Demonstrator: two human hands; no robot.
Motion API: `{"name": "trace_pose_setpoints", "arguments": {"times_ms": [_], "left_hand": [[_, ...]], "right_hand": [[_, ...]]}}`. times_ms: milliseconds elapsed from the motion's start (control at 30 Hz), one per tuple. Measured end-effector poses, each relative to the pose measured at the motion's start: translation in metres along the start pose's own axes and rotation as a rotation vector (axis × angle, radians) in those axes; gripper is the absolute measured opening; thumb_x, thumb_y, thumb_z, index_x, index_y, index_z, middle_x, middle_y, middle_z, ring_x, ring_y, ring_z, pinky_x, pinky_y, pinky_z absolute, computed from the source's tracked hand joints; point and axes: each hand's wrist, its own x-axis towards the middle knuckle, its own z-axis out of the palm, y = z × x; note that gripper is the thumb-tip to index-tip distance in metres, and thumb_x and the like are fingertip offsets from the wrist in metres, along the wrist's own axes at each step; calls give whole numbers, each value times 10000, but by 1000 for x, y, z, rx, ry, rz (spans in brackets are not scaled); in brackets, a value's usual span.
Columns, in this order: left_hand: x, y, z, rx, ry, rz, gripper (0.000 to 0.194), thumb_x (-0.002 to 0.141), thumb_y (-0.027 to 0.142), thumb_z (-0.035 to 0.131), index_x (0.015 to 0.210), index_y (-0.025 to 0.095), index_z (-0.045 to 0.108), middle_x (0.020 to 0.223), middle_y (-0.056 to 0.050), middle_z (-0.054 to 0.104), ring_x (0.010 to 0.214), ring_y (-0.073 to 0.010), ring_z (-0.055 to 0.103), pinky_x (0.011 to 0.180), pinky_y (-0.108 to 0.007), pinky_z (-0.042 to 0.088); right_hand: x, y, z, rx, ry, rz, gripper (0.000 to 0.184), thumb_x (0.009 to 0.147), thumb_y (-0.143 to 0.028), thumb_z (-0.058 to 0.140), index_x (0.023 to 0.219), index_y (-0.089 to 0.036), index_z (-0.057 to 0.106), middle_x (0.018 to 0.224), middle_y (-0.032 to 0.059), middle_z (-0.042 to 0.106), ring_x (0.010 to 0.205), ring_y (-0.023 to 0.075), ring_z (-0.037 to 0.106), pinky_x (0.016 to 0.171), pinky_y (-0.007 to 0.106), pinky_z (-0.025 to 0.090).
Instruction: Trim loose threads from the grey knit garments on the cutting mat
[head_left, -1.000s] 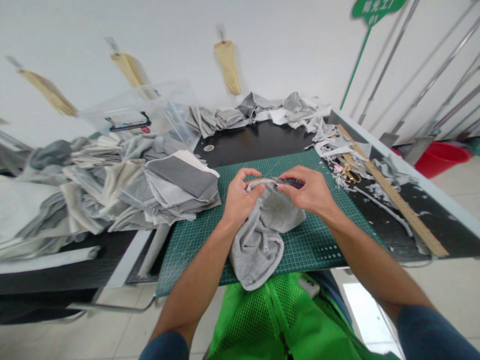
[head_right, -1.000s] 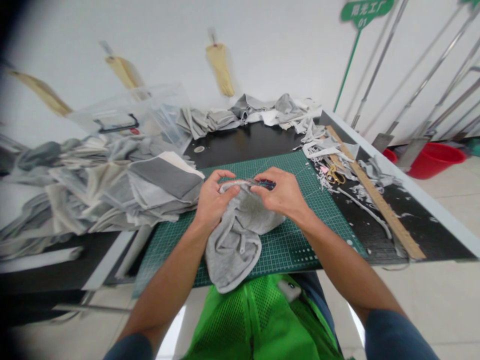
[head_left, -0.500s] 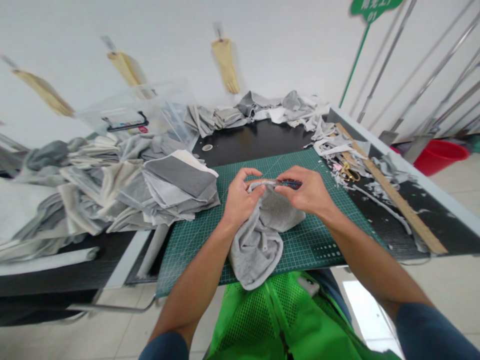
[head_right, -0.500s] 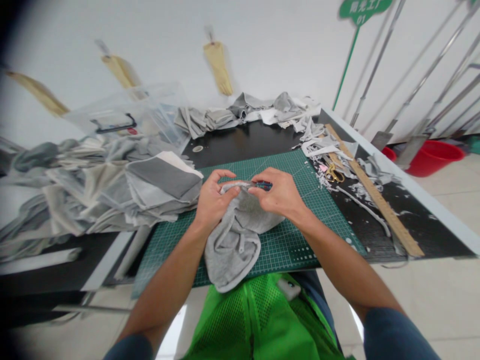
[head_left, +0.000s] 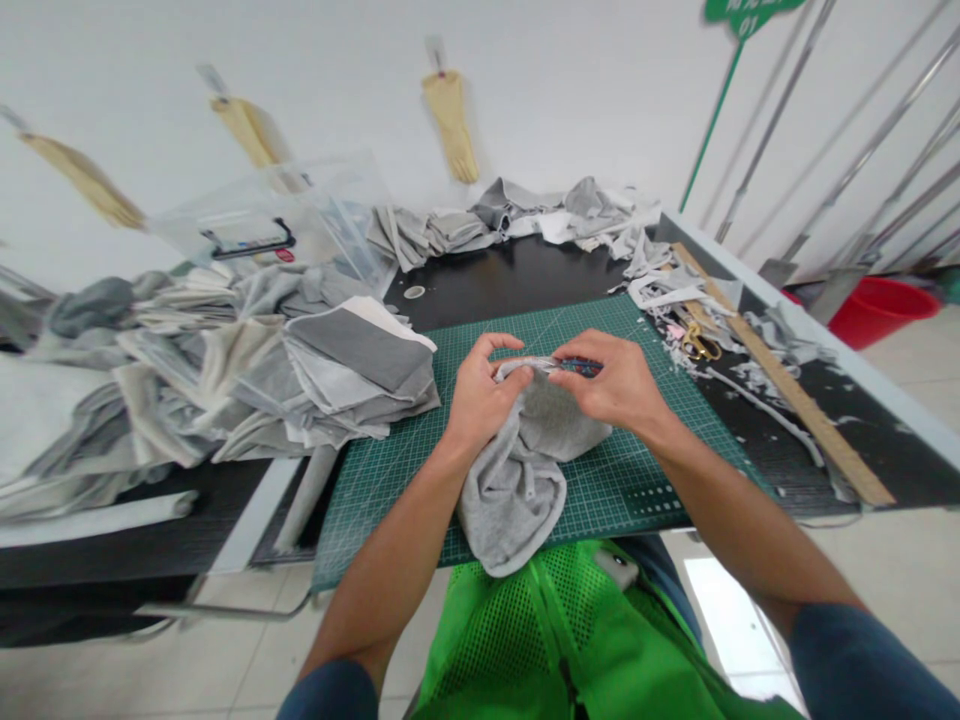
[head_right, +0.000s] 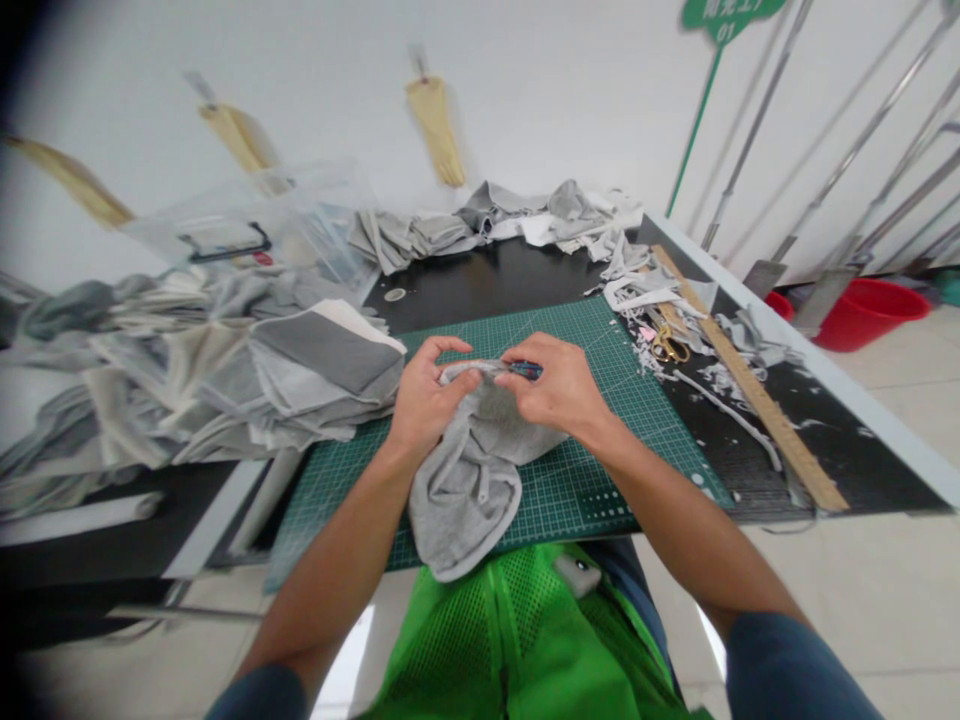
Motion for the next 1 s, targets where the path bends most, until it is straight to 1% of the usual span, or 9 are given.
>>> {"name": "trace_pose_setpoints", "arguments": {"times_ms": [200, 333, 500, 700, 867, 1000], "left_hand": [[0, -1, 0, -20, -6, -7, 526, 763, 435, 912, 1139, 232, 605, 786, 12, 739, 561, -122, 594, 548, -226, 431], [0, -1, -1, -24, -13, 3, 514, 771, 418, 910, 1146, 235, 609, 822, 1, 759, 581, -132, 611, 579, -243, 468], [0, -1, -1, -11, -8, 2, 529, 760, 427, 917, 1148, 237, 611, 815, 6, 753, 578, -137, 620, 571, -244, 466], [0, 0, 0, -33, -16, -3, 532, 774, 445, 906, 1153, 230, 601, 859, -12, 769, 639, -148, 679, 621, -249, 517], [-1, 1, 1, -46, -16, -14, 530, 766, 418, 906, 1152, 226, 598, 932, -34, 797, 647, -142, 686, 625, -244, 520], [-2, 2, 2, -45, -17, -14, 508, 777, 401, 898, 1150, 226, 601, 878, -14, 787, 633, -137, 668, 625, -239, 507]], "right_hand": [[0, 1, 1, -10, 9, 1, 60, 848, -248, 824, 899, -219, 831, 926, 60, 805, 832, 226, 727, 731, 351, 529], [0, 2, 1, -8, 10, 1, 59, 855, -252, 822, 904, -220, 829, 928, 60, 805, 829, 225, 725, 741, 356, 530], [0, 2, 1, -5, 8, -1, 61, 863, -255, 817, 913, -221, 828, 934, 60, 810, 840, 225, 733, 745, 352, 535], [-1, 2, 2, 1, 10, -21, 49, 868, -247, 816, 906, -220, 831, 933, 64, 815, 864, 235, 742, 770, 359, 548], [-1, 1, 2, 7, 18, -9, 37, 862, -216, 817, 895, -220, 834, 924, 64, 816, 859, 235, 746, 753, 354, 550], [0, 2, 2, 6, 17, -9, 32, 876, -216, 805, 873, -233, 832, 913, 54, 817, 856, 227, 745, 773, 354, 555]]}}
